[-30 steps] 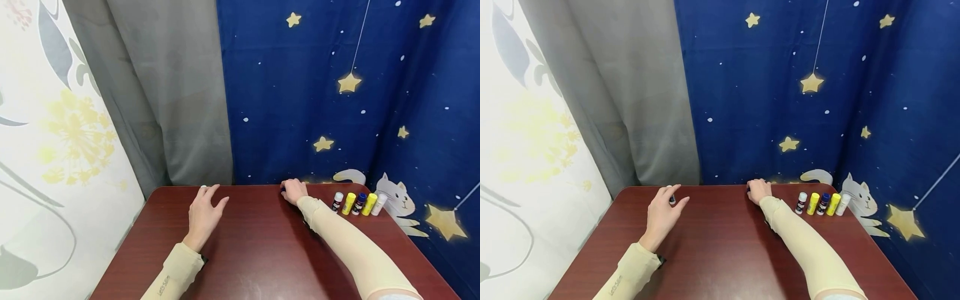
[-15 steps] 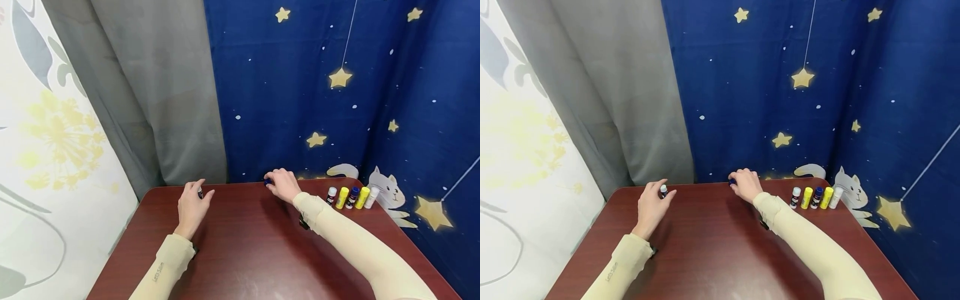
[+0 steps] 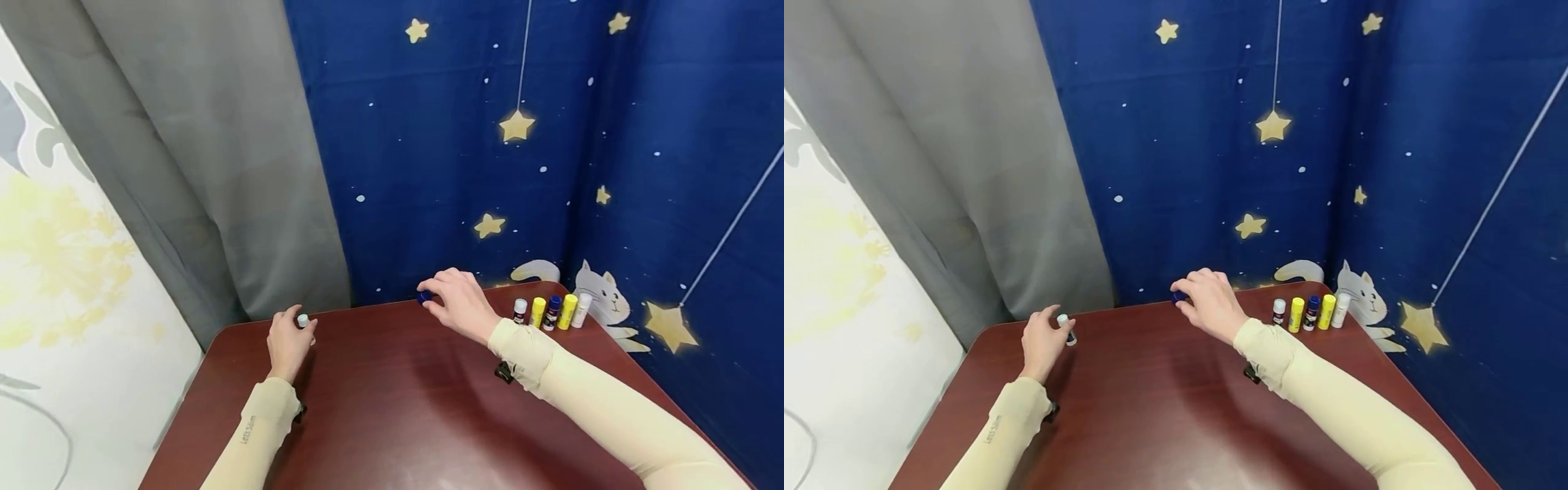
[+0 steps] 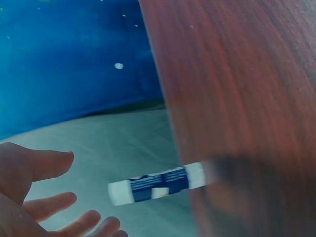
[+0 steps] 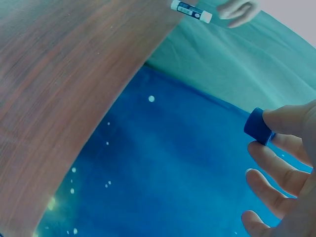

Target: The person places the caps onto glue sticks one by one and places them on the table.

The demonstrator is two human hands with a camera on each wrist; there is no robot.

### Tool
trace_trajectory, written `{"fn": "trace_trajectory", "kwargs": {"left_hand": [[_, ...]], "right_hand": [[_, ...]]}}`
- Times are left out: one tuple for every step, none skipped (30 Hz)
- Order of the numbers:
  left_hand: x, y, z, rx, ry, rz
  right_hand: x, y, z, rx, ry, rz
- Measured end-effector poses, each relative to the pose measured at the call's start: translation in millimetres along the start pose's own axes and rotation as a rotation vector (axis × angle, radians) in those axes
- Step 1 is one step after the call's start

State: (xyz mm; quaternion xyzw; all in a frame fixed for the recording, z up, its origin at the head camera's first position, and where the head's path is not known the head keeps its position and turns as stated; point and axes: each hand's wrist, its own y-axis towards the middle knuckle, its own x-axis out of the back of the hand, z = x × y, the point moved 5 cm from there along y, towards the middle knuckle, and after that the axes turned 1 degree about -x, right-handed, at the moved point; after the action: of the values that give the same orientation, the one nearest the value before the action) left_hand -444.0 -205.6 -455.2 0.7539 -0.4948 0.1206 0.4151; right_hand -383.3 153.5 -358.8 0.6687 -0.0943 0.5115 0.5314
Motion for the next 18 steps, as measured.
{"fn": "trace_trajectory", "kwargs": {"left_hand": [[-3.3,1.0,4.3,0.016,-0.003,0.007],[-6.7,2.0,8.3,0.031,-0.006,0.012],[-10.1,3.1,12.0,0.045,-0.01,0.015],[-12.3,4.3,16.4,0.059,-0.014,0.016],[-14.6,5.6,20.7,0.075,-0.018,0.017],[-16.8,6.7,24.5,0.09,-0.022,0.018],[-18.8,7.9,28.0,0.105,-0.026,0.019],[-20.9,9.1,31.3,0.119,-0.032,0.019],[-22.9,10.2,34.7,0.136,-0.043,0.02],[-25.0,11.3,37.8,0.151,-0.05,0.024],[-27.2,12.2,41.0,0.171,-0.053,0.028],[-29.3,12.9,44.1,0.189,-0.055,0.032],[-31.7,13.8,47.1,0.205,-0.058,0.038],[-34.1,14.6,49.8,0.215,-0.06,0.044],[-36.4,15.1,51.8,0.226,-0.059,0.052],[-38.6,15.5,53.4,0.234,-0.056,0.059],[-40.7,15.9,55.0,0.239,-0.051,0.064],[-42.5,16.4,55.9,0.237,-0.047,0.068]], "right_hand": [[4.7,-2.3,0.3,0.005,-0.003,-0.005],[9.0,-4.6,-0.1,0.006,-0.009,-0.009],[12.7,-7.3,-1.1,0.005,-0.013,-0.013],[15.1,-8.8,-1.9,0.003,-0.016,-0.015],[16.6,-10.6,-3.3,0.0,-0.021,-0.016],[17.6,-12.5,-5.0,-0.005,-0.026,-0.015],[17.9,-14.7,-7.1,-0.012,-0.034,-0.013],[18.2,-16.9,-9.0,-0.021,-0.042,-0.01],[18.1,-19.3,-10.9,-0.028,-0.044,-0.006],[17.8,-21.6,-12.6,-0.035,-0.051,-0.002],[17.5,-24.1,-14.1,-0.039,-0.056,0.001],[17.5,-26.5,-15.2,-0.043,-0.058,0.004],[17.4,-28.8,-16.4,-0.047,-0.062,0.006],[17.5,-31.0,-17.4,-0.05,-0.065,0.007],[17.5,-33.0,-18.6,-0.053,-0.065,0.006],[17.6,-35.0,-19.9,-0.056,-0.068,0.004],[17.9,-36.8,-21.2,-0.061,-0.07,0.004],[18.0,-38.4,-22.6,-0.066,-0.072,0.004]]}}
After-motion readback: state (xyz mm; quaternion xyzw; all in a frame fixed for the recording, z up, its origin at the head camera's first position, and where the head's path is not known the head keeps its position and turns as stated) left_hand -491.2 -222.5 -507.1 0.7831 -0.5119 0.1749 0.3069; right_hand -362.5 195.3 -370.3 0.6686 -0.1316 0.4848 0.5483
